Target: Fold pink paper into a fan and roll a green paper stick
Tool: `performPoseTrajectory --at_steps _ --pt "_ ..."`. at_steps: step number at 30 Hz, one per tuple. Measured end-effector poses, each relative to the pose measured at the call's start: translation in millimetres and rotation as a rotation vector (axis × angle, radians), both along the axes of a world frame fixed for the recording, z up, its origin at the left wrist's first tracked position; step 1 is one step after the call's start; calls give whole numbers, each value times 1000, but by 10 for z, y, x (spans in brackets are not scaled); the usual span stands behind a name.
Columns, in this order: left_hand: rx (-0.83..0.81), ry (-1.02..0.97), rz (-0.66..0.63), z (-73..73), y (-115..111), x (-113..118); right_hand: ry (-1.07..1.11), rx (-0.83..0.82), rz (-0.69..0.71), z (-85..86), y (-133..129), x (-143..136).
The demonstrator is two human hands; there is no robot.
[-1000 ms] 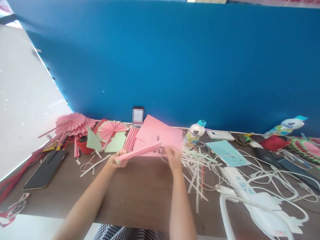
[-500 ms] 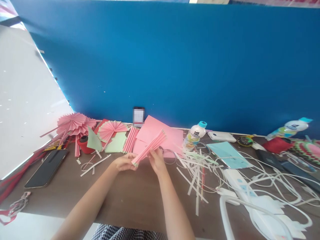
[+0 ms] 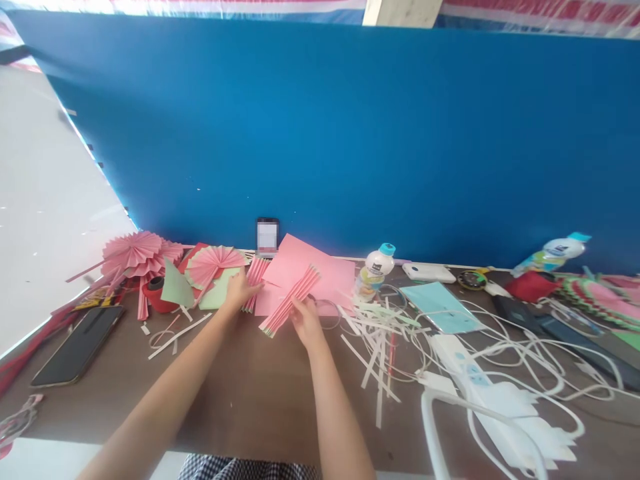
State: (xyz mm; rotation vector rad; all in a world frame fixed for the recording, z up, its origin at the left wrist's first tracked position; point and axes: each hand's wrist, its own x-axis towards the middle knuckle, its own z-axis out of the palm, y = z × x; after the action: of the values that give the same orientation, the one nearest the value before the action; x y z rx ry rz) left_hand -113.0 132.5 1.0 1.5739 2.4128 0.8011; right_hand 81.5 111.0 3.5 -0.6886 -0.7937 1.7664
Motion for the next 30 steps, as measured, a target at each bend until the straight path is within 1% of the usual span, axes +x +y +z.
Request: performPoseTrajectory --at_steps 2,4,7,9,11,12,13,14,16,18,20,21,23,26,30 --pt "-36 51 -31 -17 38 37 9 -8 6 10 -16 -3" --pt "-12 60 -53 -25 37 36 16 -16 -6 22 -27 -8" --pt "102 57 -48 19 -21 -30 11 -15 -7 45 -42 -22" --pt "239 37 -50 85 -84 -79 2 0 5 63 -52 -31" --pt "397 -69 -88 150 -159 -83 -25 26 10 83 -64 -36" --pt "461 -175 -117 171 -197 -59 -49 39 8 91 -69 -37" --pt "502 -321 -153 176 -235 -17 -77 52 5 97 -74 -38" --pt "517 -510 -190 166 -270 42 -107 64 1 100 -78 -39" --pt "423 -918 -315 98 -328 190 -158 92 -9 95 -84 -40" --pt "325 -1238 -383 -7 -370 341 -207 131 -24 76 -84 -42" --pt "236 -1440 -398 -101 -404 458 -273 179 -47 52 -79 -40" --pt "223 -1507 -392 -132 -420 498 -310 208 -58 44 -74 -38" --pt "228 -1570 -381 -156 -457 543 -401 278 -85 43 -65 -28" --pt "231 -1549 -387 -120 -518 552 -556 398 -131 70 -56 -11" --pt "137 -1534 -387 -72 -559 555 -677 486 -175 84 -49 1"
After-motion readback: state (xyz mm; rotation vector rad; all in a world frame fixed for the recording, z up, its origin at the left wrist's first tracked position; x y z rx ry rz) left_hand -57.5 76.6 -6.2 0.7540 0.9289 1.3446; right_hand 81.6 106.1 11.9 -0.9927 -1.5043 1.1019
